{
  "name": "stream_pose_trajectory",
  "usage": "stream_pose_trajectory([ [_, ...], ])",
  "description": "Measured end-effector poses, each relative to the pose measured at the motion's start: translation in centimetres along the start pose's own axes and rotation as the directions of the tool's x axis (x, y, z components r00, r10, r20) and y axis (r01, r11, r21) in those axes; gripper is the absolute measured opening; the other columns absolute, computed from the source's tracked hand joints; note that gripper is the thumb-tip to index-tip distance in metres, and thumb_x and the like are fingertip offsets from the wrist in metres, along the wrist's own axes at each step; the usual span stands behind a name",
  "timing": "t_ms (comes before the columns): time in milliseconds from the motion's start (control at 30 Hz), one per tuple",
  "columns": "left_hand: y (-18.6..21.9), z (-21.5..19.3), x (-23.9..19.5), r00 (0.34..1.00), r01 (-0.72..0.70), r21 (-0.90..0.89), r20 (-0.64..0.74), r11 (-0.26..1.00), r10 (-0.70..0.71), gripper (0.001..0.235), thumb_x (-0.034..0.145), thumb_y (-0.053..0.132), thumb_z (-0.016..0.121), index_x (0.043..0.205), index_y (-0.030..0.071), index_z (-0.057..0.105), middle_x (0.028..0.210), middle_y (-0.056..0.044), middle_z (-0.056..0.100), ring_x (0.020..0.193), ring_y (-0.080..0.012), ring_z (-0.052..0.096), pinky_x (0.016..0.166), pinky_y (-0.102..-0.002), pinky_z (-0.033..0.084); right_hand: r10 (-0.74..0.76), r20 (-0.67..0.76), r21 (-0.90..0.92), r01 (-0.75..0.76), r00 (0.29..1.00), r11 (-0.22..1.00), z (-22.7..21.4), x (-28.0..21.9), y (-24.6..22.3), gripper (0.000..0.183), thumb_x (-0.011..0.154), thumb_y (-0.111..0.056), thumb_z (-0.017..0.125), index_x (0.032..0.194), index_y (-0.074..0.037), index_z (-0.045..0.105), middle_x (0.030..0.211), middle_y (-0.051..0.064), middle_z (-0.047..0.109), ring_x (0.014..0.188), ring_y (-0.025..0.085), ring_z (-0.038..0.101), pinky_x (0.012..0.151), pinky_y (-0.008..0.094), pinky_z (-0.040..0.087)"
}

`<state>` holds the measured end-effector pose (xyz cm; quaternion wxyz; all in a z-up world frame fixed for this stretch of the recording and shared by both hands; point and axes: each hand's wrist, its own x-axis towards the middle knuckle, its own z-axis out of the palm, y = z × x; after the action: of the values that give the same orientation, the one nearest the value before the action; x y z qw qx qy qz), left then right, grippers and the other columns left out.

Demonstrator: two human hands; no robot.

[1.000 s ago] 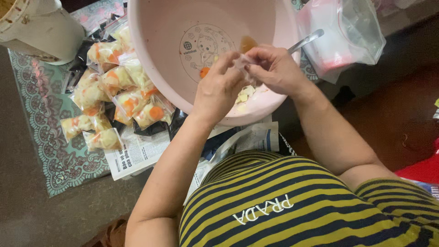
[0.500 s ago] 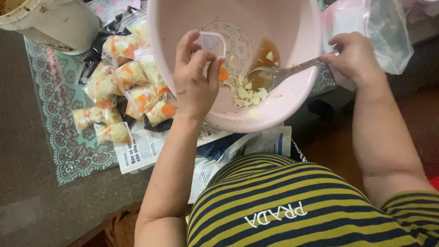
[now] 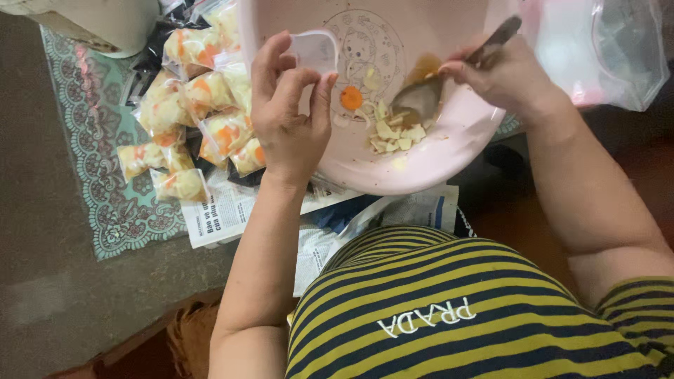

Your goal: The person portions pickled vegetables from a large pink bowl into small plastic bags using a spoon and their hands.

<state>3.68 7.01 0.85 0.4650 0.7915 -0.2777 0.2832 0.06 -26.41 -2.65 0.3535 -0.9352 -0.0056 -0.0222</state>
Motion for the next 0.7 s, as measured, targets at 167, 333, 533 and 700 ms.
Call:
stream_pose_trajectory([
  [167,-0.1,0.0,-0.2,0.999,-0.002,-0.023,-0.048,1.000,0.000,0.018,0.101,0.010,0.086,0.101,0.003,0.069,0.146,-0.011,0.055,0.112,-0.0247,0.068,0.096,-0.032,0.060,-0.609,-0.307,0.062,0.654,0.731,0.754,1.2,2.6,-1.3,0.009,0.110,-0.007,0.073,0.117,-0.001,0.070,0.114,0.015,0.071,0.106,0.025,0.070,0.092,0.032,0.060],
  [333,-0.1,-0.2,-0.2,0.998,-0.009,-0.016,-0.066,1.000,0.008,0.019,0.099,0.010,0.087,0.101,0.003,0.068,0.144,-0.012,0.056,0.113,-0.0249,0.068,0.097,-0.032,0.059,-0.607,-0.193,-0.017,0.616,0.771,0.788,2.2,1.7,-1.4,0.009,0.108,-0.007,0.076,0.117,-0.005,0.074,0.118,0.012,0.075,0.114,0.023,0.075,0.099,0.032,0.060],
  [533,-0.1,0.3,0.0,0.999,-0.010,-0.031,-0.046,0.999,0.009,0.020,0.098,0.010,0.087,0.100,0.003,0.069,0.142,-0.012,0.057,0.111,-0.0249,0.066,0.096,-0.032,0.059,-0.330,0.166,0.070,0.322,0.929,0.944,0.6,-2.2,-1.0,0.015,0.093,-0.008,0.075,0.108,-0.009,0.078,0.111,0.009,0.078,0.097,0.020,0.076,0.085,0.031,0.059],
  [700,-0.1,0.0,-0.1,0.999,0.004,-0.034,-0.050,0.999,-0.006,0.018,0.100,0.009,0.085,0.101,0.003,0.068,0.144,-0.012,0.056,0.114,-0.0246,0.067,0.099,-0.032,0.059,-0.613,-0.217,0.221,0.650,0.759,0.727,2.5,2.9,-2.1,0.010,0.111,-0.005,0.072,0.121,-0.003,0.073,0.124,0.012,0.074,0.113,0.023,0.073,0.097,0.030,0.064],
])
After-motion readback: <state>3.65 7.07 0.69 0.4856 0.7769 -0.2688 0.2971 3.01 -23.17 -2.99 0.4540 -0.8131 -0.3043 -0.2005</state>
